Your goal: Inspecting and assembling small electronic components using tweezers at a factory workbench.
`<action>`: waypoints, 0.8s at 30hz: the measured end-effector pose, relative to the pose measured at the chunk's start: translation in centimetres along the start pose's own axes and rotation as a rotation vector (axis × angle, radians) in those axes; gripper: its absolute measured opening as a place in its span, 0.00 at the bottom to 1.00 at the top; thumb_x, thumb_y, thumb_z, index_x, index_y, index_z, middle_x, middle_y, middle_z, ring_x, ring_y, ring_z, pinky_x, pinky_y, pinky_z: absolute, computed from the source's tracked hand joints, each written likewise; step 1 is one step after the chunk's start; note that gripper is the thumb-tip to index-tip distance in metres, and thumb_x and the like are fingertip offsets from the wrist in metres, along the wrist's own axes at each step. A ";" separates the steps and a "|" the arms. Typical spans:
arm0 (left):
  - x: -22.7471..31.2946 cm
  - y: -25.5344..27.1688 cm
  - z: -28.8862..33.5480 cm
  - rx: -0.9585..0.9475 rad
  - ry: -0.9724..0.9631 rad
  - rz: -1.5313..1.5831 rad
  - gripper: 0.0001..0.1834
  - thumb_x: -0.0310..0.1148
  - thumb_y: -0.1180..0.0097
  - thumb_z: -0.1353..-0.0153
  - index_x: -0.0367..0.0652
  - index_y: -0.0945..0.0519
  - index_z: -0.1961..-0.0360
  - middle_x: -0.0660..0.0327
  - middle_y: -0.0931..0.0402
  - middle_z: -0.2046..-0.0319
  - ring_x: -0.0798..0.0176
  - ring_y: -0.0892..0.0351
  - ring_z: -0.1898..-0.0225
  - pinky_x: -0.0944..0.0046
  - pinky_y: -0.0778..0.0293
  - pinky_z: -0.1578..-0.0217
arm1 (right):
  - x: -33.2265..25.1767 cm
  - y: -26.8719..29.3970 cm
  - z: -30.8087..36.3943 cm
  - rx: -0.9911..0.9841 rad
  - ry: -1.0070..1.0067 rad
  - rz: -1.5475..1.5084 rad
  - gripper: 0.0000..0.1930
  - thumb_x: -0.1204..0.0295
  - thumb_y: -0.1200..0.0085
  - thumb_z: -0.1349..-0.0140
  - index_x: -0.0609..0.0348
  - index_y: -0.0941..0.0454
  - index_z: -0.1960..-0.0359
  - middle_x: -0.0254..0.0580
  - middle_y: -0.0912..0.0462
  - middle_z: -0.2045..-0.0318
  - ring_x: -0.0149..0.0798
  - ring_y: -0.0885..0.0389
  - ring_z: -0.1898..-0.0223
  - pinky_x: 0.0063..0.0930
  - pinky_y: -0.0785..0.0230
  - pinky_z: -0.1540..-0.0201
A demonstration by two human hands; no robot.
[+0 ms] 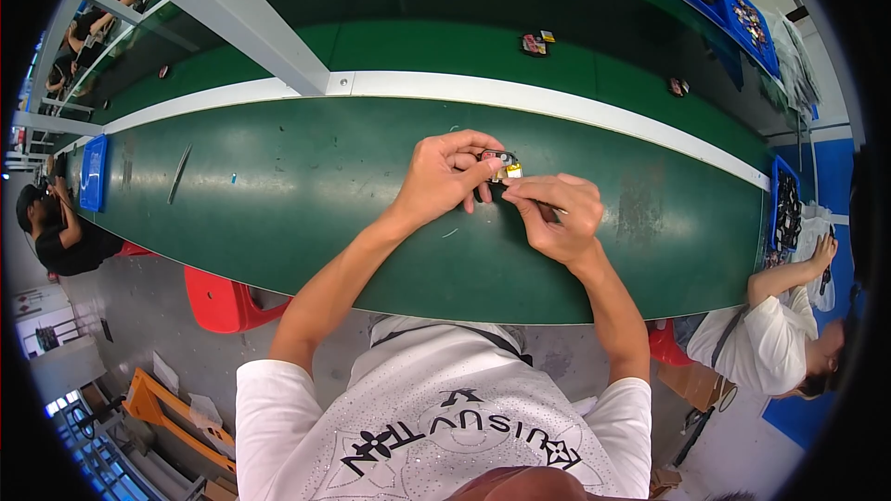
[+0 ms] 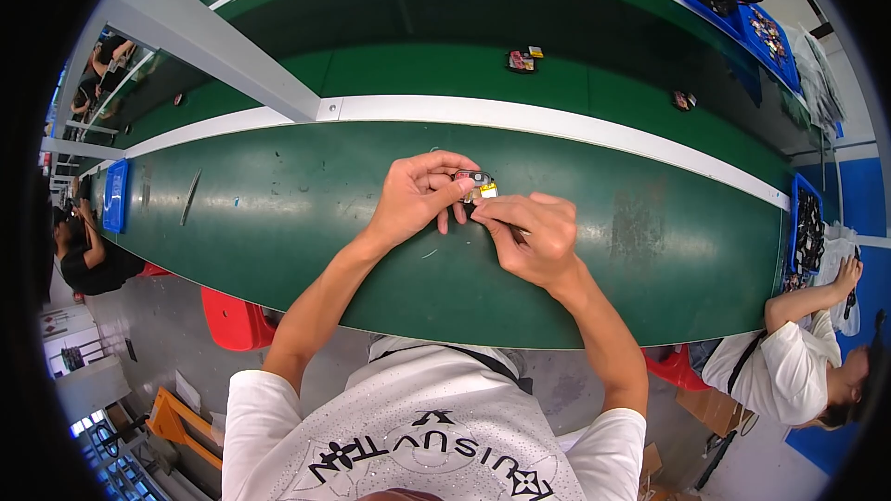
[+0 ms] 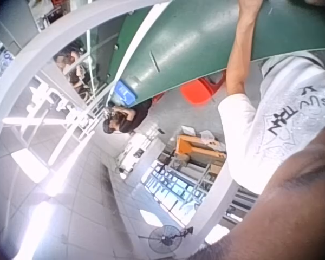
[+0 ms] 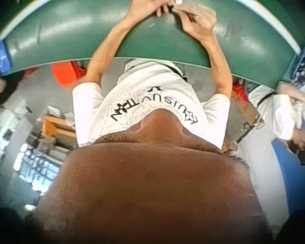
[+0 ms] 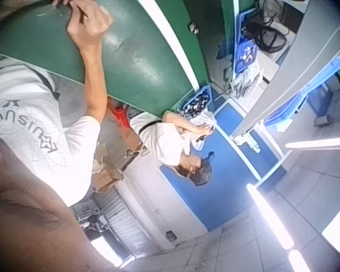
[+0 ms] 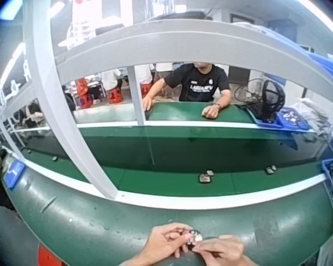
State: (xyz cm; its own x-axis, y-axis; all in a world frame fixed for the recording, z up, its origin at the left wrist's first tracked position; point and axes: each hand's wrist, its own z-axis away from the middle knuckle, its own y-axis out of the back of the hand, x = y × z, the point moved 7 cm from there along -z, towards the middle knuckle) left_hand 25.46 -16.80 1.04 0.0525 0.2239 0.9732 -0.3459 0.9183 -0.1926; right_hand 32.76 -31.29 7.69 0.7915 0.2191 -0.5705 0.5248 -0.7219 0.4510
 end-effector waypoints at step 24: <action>0.0 -0.4 0.5 0.218 -0.265 -0.396 0.08 0.21 0.45 0.31 0.31 0.20 0.52 0.61 0.19 0.75 0.75 0.25 0.81 0.72 0.29 0.86 | 0.6 -0.4 0.1 0.023 -0.059 0.038 0.08 0.80 0.28 0.50 0.56 0.14 0.70 0.33 0.12 0.75 0.28 0.29 0.87 0.23 0.43 0.81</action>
State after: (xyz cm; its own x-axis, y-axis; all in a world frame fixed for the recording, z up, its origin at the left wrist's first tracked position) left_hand 25.10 -17.35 1.16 -0.0100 -0.2428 0.9700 -0.5363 0.8201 0.1997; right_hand 32.97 -30.97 7.07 0.7908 0.1523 -0.5929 0.4864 -0.7444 0.4575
